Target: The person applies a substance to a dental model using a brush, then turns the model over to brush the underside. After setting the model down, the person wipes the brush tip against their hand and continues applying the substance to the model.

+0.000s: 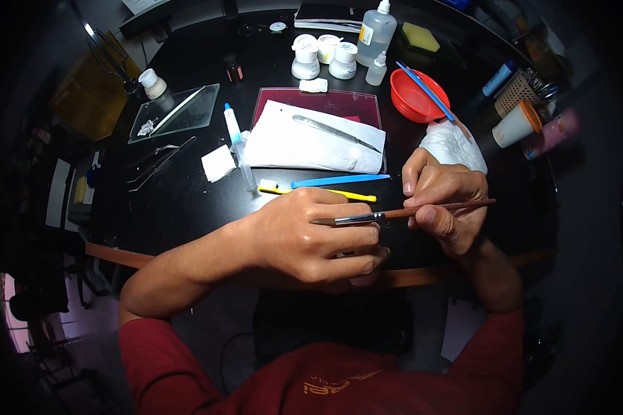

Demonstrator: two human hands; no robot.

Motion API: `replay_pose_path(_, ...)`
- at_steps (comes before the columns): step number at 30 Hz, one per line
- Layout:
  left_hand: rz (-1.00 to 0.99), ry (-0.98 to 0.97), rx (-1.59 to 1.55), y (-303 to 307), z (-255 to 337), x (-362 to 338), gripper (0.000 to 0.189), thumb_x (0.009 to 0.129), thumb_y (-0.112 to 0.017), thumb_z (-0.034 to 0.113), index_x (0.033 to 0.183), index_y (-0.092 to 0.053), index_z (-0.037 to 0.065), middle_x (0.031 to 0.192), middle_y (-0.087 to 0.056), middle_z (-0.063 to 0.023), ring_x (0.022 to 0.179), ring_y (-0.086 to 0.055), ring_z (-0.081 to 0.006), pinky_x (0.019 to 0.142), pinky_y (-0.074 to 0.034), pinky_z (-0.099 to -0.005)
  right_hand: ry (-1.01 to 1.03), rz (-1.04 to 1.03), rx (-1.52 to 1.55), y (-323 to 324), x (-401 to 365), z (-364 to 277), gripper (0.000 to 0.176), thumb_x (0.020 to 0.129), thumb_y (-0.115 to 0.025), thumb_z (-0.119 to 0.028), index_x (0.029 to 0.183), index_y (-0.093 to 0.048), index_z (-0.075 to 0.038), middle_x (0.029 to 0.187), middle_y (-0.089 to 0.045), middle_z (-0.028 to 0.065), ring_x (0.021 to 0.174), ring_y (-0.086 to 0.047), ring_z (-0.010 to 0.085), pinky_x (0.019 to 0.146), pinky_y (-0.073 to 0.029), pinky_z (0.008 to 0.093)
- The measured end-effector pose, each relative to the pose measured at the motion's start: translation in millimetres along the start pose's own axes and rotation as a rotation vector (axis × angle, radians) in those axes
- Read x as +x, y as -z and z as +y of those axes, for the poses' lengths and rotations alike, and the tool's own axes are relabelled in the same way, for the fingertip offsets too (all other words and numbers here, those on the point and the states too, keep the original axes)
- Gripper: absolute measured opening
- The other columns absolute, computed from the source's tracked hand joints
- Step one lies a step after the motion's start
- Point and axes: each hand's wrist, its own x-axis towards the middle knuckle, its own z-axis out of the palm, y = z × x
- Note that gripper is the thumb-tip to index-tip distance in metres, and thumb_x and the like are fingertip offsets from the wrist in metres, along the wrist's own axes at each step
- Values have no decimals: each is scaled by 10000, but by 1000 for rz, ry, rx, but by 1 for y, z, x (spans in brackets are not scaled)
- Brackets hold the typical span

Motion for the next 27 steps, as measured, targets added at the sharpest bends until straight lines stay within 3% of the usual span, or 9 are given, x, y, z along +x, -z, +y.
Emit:
replay_pose_path(3,12,-6,-4,0,-1,1,294,774,-801,274,988,-730,86,893,-607,-29,846,-698,-206,636,-610,-321,2,16,-7,0,1,-1,61,910,-803,-66,886,-787,-11,714,-714,56,746,-594,167,780,-476,351)
replay_pose_path(11,50,-15,-4,-2,-1,0,251,806,-794,250,964,-729,66,866,-594,-28,812,-685,-184,597,-590,-301,-20,35,-22,4,0,-1,253,949,-727,-74,702,-698,-27,620,-659,46,743,-586,187,703,-479,324)
replay_pose_path(20,39,-23,2,2,-1,4,247,806,-793,230,965,-724,54,863,-594,-36,789,-677,-194,589,-586,-305,-7,33,-17,6,1,-2,330,985,-653,-69,659,-663,-28,577,-598,42,717,-594,173,572,-490,292)
replay_pose_path(27,32,-34,-5,2,-2,3,249,815,-787,236,966,-723,49,884,-616,-45,812,-683,-204,606,-588,-310,-101,94,38,5,1,-13,374,1000,-644,-122,649,-625,5,745,-623,117,577,-570,117,459,-479,249)
